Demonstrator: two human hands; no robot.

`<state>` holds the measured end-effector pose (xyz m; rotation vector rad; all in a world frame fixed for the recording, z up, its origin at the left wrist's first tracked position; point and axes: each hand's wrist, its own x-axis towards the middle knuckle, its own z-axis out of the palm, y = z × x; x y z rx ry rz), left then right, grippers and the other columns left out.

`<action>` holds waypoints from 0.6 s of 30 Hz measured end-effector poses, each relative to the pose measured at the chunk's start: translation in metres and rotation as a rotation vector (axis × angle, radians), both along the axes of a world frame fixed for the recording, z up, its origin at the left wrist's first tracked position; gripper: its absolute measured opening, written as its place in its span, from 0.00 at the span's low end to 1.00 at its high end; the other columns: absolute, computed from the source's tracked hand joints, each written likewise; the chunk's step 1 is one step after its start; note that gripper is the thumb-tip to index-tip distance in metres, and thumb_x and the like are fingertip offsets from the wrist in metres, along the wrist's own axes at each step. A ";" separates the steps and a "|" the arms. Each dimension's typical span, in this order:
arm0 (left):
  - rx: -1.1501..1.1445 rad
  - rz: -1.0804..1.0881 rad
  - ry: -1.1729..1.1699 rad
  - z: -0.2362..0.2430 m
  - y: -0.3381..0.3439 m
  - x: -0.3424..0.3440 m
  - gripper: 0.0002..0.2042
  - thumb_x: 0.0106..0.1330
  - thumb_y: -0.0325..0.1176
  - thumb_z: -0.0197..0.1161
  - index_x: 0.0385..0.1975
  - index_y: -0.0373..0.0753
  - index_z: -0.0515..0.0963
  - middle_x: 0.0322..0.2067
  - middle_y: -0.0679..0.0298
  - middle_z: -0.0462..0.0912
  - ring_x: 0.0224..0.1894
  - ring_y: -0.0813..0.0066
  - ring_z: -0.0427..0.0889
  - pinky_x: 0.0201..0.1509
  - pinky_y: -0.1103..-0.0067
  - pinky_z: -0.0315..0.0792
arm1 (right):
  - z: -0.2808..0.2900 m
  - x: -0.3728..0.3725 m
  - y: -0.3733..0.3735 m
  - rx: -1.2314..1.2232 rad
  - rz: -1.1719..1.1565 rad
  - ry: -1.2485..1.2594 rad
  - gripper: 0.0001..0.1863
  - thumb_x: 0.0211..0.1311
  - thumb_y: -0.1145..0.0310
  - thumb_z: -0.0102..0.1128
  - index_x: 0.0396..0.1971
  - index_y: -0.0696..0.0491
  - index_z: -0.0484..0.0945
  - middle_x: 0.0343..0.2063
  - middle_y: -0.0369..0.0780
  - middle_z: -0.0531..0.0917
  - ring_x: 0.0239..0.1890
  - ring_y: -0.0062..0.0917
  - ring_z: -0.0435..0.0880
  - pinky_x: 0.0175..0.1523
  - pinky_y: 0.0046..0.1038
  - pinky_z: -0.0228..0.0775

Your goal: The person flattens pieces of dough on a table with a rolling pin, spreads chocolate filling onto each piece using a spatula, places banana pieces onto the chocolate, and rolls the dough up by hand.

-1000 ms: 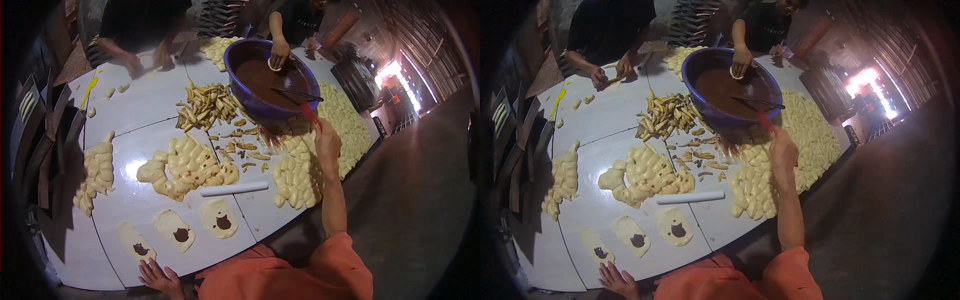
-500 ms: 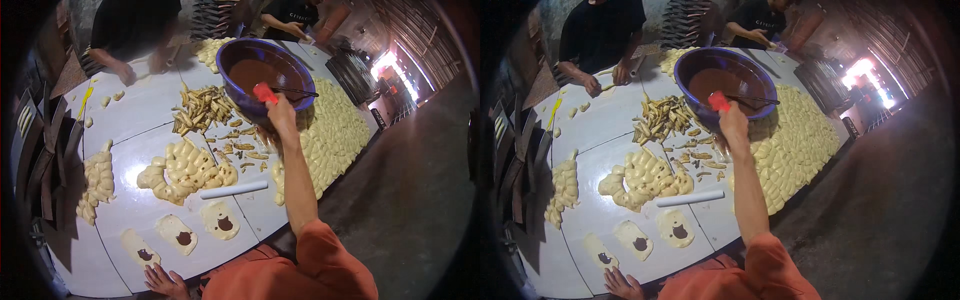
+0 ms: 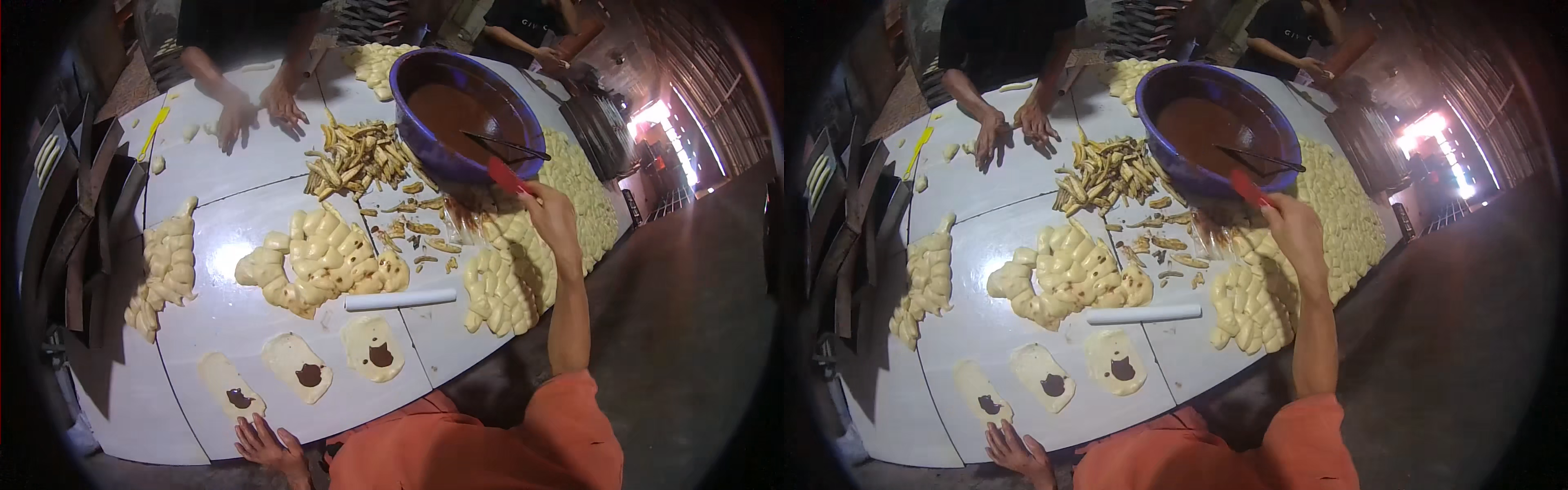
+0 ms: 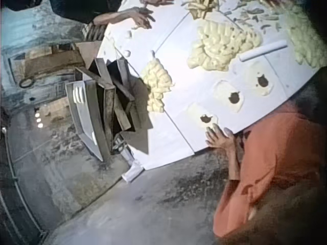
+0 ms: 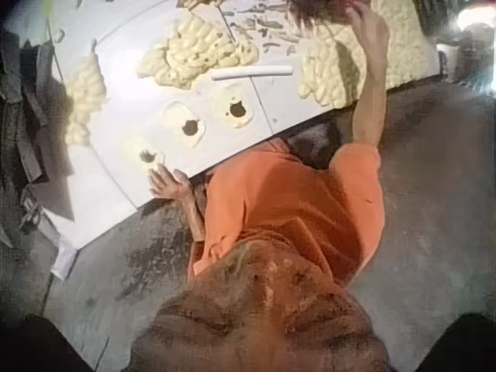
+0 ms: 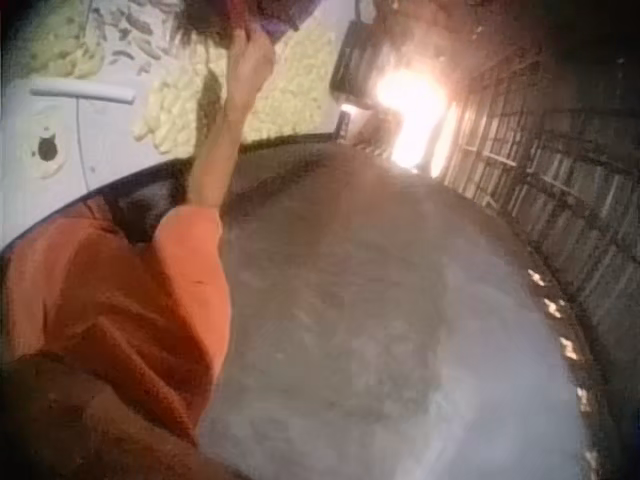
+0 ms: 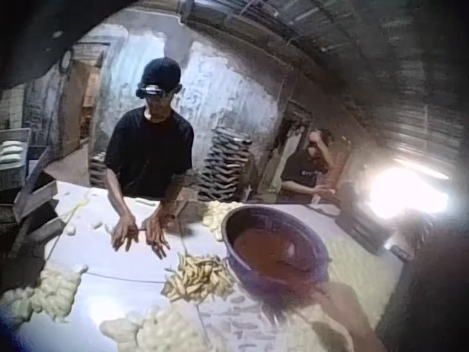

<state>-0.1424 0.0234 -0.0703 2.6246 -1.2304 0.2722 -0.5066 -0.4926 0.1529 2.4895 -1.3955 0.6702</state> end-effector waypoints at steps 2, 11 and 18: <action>0.033 0.011 -0.015 0.004 0.002 0.000 0.28 0.73 0.43 0.51 0.71 0.41 0.70 0.74 0.48 0.65 0.76 0.45 0.62 0.78 0.48 0.45 | -0.009 0.002 0.011 0.326 -0.141 -0.360 0.12 0.69 0.65 0.63 0.50 0.49 0.85 0.26 0.38 0.84 0.23 0.27 0.83 0.28 0.29 0.73; 0.078 -0.002 -0.042 -0.002 0.004 0.003 0.27 0.75 0.41 0.49 0.72 0.41 0.69 0.74 0.49 0.64 0.77 0.46 0.61 0.78 0.49 0.47 | -0.148 0.013 0.007 0.454 -0.473 -0.249 0.26 0.63 0.67 0.67 0.62 0.53 0.77 0.32 0.45 0.87 0.38 0.45 0.87 0.48 0.44 0.77; 0.056 0.020 -0.053 -0.002 0.003 0.002 0.26 0.77 0.40 0.46 0.73 0.40 0.68 0.74 0.48 0.65 0.76 0.46 0.63 0.78 0.48 0.49 | -0.136 0.033 0.026 0.382 -0.072 -0.279 0.15 0.64 0.61 0.69 0.44 0.55 0.85 0.38 0.45 0.85 0.42 0.42 0.86 0.48 0.40 0.77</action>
